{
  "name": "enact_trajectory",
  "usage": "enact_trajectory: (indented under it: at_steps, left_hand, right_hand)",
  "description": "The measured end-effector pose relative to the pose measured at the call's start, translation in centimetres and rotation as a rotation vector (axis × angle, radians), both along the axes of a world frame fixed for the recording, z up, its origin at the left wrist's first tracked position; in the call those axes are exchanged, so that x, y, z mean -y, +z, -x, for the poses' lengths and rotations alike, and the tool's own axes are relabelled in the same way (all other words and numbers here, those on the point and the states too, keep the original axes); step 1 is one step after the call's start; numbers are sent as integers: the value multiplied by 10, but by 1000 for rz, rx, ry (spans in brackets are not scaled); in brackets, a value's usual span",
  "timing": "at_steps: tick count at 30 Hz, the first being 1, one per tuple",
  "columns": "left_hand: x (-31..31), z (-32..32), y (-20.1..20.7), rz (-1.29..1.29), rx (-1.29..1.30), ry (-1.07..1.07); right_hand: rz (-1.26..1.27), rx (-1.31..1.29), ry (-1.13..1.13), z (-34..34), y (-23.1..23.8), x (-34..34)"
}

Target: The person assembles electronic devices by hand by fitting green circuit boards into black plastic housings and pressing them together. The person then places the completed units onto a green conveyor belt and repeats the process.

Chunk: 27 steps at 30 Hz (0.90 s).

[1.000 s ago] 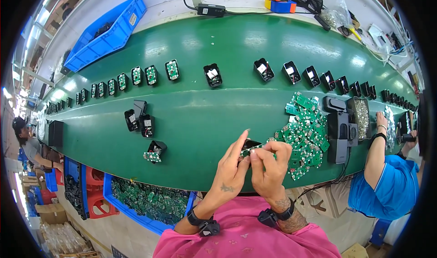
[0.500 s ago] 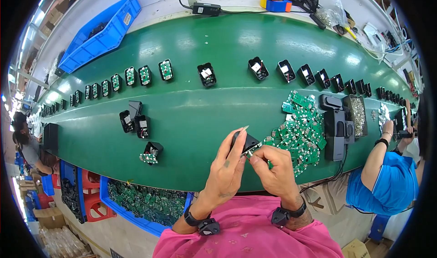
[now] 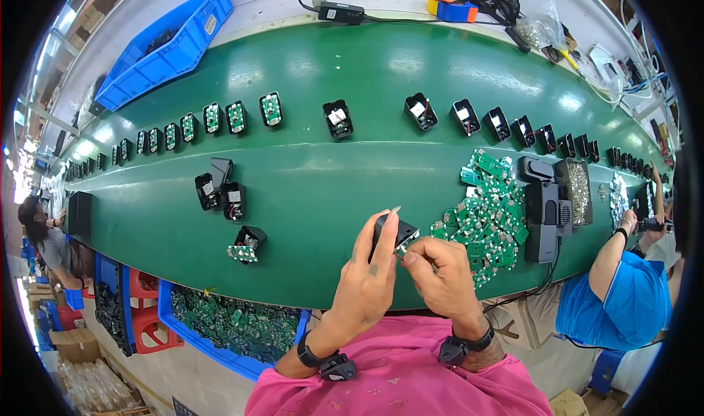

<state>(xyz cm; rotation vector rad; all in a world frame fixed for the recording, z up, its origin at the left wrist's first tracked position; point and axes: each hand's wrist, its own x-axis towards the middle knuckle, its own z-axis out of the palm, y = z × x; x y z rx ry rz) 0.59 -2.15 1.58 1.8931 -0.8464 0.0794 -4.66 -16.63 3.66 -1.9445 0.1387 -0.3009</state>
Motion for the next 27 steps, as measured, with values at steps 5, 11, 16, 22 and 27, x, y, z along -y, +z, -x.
enact_trajectory:
  at_steps: [5,11,16,22,27]
  left_hand:
    - [0,0,2,-35,55,7]
    - [0,1,-4,-52,76,44]
    - [2,1,-9,-53,53,102]
    - [-15,-19,-10,110,-358,23]
    - [-22,-26,-1,177,-646,-148]
  right_hand:
    - [-55,-45,-36,2,1,-5]
    - [131,54,-24,-4,1,-7]
    - [162,-7,-49,-8,-2,-10]
    - [134,-26,-139,-11,-3,-14]
    - [21,-158,-183,-10,-14,-11]
